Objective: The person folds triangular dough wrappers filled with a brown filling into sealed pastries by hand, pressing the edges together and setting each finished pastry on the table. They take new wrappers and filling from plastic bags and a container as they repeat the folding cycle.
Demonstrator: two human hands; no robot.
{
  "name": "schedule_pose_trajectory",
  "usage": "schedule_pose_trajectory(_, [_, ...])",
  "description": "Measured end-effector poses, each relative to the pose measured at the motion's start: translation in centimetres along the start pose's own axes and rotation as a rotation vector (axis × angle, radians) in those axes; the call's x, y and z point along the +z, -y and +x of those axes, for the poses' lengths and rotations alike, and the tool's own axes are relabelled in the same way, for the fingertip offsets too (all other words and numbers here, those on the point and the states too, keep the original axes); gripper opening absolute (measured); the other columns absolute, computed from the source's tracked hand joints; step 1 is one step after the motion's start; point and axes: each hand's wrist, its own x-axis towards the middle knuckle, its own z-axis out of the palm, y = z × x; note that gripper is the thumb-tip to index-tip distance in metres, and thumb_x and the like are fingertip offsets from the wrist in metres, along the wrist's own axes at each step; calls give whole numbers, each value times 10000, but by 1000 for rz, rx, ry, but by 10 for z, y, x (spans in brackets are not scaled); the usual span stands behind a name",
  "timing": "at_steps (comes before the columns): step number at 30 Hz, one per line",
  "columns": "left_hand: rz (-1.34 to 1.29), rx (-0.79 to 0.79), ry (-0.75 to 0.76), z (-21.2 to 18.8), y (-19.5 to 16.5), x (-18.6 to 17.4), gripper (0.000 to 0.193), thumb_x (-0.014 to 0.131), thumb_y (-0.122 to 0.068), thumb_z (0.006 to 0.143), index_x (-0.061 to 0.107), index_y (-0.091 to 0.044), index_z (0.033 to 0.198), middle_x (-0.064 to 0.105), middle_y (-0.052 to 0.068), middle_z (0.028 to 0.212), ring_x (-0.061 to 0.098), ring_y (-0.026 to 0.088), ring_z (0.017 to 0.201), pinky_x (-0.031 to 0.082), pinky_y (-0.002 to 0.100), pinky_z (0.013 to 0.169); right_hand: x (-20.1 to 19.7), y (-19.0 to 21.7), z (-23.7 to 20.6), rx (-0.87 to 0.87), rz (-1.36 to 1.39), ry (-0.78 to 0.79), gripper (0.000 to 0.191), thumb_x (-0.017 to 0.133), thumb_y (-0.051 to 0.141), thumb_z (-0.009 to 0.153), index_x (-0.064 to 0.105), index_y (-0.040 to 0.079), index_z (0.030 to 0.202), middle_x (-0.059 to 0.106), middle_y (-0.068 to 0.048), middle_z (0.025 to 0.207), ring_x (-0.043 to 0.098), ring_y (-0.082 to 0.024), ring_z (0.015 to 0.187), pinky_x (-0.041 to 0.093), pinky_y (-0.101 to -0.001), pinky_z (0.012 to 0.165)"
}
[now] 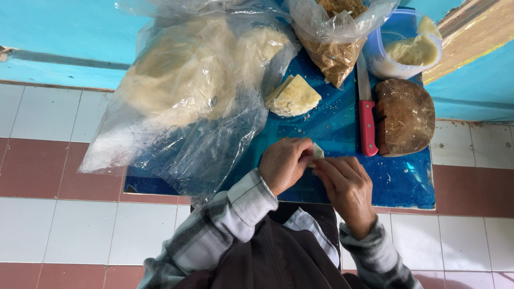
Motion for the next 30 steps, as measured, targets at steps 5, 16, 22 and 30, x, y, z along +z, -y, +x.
schedule_pose_trajectory(5, [48, 213, 71, -14, 3, -7, 195, 781, -123, 792, 658, -74, 936, 652, 99, 892, 638, 345, 907, 516, 453, 846, 9, -25, 11, 175, 266, 106, 164, 813, 97, 832, 781, 94, 993, 681, -55, 928, 648, -215, 854, 521, -329, 715])
schedule_pose_trajectory(16, [140, -8, 129, 11, 12, 9, 92, 779, -131, 828, 702, -89, 801, 673, 108, 846, 668, 318, 871, 536, 441, 811, 1, -9, 15, 30, -5, 39, 114, 803, 160, 866, 763, 96, 951, 725, -17, 952, 666, -230, 842, 506, -382, 718])
schedule_pose_trajectory(22, [-19, -33, 17, 9, 7, 5, 68, 724, -88, 861, 675, -76, 905, 698, 86, 886, 684, 308, 861, 537, 429, 735, 3, -18, 19, 64, -1, 73, 127, 807, 174, 845, 774, 103, 944, 697, -30, 906, 645, -255, 823, 503, -395, 702])
schedule_pose_trajectory(30, [168, 165, 34, -3, 6, 2, 67, 720, -112, 902, 698, -70, 950, 621, 100, 927, 643, 324, 937, 544, 424, 775, 6, -26, 35, 634, 256, 270, 286, 855, 228, 795, 693, 89, 986, 658, -31, 790, 609, -261, 689, 494, -380, 629])
